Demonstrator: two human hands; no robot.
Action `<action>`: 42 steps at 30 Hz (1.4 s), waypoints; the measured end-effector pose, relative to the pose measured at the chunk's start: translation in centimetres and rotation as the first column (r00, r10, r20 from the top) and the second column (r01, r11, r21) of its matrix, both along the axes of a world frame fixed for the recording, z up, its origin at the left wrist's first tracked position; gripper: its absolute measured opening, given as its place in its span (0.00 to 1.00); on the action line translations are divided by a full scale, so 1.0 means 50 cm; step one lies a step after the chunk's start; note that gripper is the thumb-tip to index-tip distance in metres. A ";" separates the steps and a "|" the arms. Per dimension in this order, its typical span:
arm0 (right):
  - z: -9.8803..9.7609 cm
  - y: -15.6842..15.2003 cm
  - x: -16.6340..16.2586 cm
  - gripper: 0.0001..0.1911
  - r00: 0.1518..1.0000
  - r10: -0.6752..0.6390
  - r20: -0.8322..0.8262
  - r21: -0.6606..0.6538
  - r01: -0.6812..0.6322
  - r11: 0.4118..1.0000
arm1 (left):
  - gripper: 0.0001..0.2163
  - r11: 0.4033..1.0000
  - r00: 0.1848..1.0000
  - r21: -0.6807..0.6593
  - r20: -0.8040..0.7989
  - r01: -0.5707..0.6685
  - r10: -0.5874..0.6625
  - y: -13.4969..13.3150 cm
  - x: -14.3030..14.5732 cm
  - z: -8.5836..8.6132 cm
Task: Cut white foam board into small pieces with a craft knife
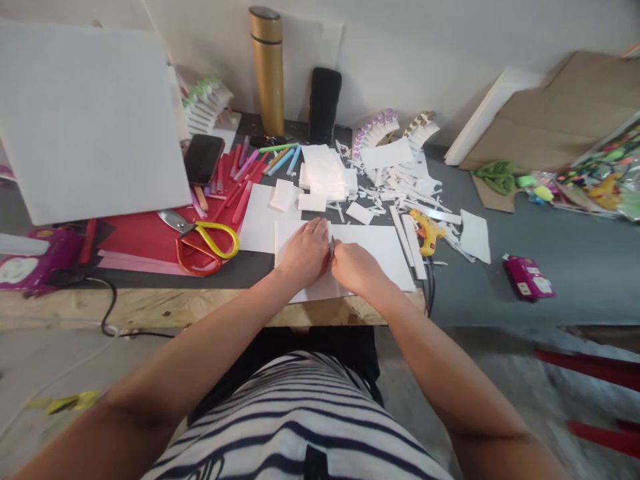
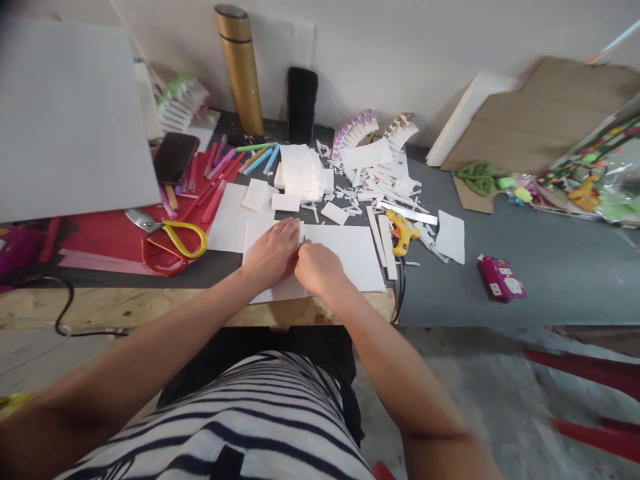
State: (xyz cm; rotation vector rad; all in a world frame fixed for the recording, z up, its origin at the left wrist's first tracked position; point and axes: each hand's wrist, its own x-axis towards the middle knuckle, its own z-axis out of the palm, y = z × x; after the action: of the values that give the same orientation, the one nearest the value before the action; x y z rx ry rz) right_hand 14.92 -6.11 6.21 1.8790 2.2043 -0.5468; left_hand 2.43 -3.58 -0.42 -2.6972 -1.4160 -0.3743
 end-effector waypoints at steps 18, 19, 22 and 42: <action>0.000 -0.046 -0.001 0.17 1.000 0.002 0.024 -0.006 -0.002 1.000 | 0.21 1.000 1.000 0.013 0.011 -0.006 0.006 -0.006 0.004 -0.016; 0.000 -0.051 -0.001 0.17 1.000 0.003 0.022 -0.006 -0.003 1.000 | 0.20 1.000 1.000 0.017 0.007 -0.004 0.004 -0.005 0.005 -0.016; -0.002 -0.063 0.002 0.17 1.000 0.008 0.015 -0.009 -0.008 1.000 | 0.20 1.000 1.000 0.021 0.015 -0.014 0.014 -0.004 0.006 -0.017; -0.007 -0.155 0.006 0.29 0.996 0.037 0.087 0.004 -0.037 0.999 | 0.23 0.993 0.994 -0.108 0.094 -0.044 0.054 -0.010 0.006 -0.004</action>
State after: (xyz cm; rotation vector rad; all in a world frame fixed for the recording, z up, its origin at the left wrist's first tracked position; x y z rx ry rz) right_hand 15.23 -13.85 5.85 1.8246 2.1829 -0.4437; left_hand 2.72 -4.08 -0.61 -2.7554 -1.5671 -0.4448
